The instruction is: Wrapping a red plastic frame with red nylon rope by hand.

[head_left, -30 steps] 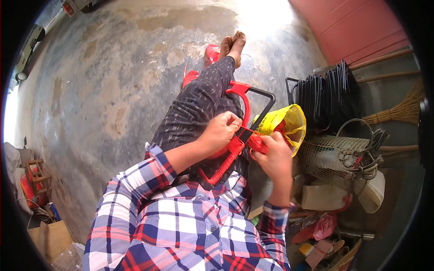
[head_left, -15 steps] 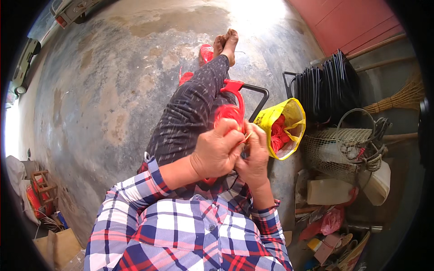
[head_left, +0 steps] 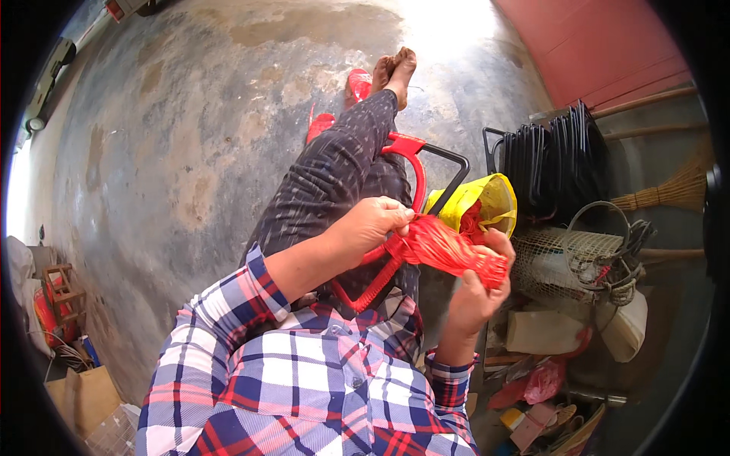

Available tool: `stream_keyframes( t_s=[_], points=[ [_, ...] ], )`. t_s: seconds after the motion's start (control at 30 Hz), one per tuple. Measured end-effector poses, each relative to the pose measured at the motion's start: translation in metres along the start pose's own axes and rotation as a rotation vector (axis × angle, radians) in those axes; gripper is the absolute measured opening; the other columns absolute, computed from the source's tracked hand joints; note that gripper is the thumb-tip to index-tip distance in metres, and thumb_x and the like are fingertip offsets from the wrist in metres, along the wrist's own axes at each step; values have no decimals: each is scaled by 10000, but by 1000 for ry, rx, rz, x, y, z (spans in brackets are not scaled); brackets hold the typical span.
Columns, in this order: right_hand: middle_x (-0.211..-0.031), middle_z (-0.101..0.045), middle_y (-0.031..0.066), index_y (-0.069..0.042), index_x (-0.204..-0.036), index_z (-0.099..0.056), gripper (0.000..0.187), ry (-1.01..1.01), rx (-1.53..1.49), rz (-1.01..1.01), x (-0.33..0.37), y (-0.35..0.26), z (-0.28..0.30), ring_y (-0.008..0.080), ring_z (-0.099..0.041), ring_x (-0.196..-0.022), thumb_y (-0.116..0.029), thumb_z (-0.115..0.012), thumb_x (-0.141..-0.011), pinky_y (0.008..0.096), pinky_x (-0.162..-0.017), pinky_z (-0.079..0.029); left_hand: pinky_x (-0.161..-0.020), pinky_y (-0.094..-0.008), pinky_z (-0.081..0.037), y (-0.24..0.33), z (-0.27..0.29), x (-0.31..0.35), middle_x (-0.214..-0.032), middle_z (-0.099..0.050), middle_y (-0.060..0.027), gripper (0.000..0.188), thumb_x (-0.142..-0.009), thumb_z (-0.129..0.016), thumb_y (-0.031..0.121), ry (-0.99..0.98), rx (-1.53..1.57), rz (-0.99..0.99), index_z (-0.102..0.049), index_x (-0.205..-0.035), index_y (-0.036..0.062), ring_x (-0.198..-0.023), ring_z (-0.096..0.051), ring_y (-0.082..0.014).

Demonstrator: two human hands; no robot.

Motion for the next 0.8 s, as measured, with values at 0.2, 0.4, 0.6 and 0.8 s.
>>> stream_keyframes(
  t_s=[0.2,0.4,0.6,0.8],
  points=[
    [-1191,-567,148,0,-1018,-556,328,169,-564,-50,-32,-16,53,259,-550,-1083,-269,-530,-832,427,-978,-444,-659,-198,-386,-13,9,-15,-838,-604,37,167,-926,-620,260,-19,-101,-65,-615,-871,102,-740,-525,-48],
    [-654,-535,48,-71,-951,-422,345,-224,-894,-273,-22,-47,71,152,-443,-488,-408,-498,-950,382,-648,-436,-582,-204,-384,-32,16,-20,-811,-595,20,121,-934,-556,225,72,50,141,-577,-875,121,-660,-538,-66],
    [-554,-449,26,-53,-979,-437,310,-164,-602,-463,47,-35,79,145,-401,-451,-360,-479,-964,333,-466,-375,-448,-232,-373,-37,9,-28,-717,-568,-23,68,-839,-514,103,11,137,190,-558,-886,81,-528,-548,-121],
    [-631,-490,26,-13,-1064,-494,359,199,-686,-420,72,14,197,132,-417,-472,-359,-480,-971,295,-480,-387,-490,-287,-500,-48,7,-24,-719,-574,-63,215,-712,-446,14,14,212,247,-554,-893,56,-515,-571,-162]
  ],
)
Point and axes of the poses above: each hand's wrist, its own x-axis away from the middle knuckle, its own z-axis out of the back of the hand, y = z × x, the point moved 7 cm from there along -x, towards the middle knuckle
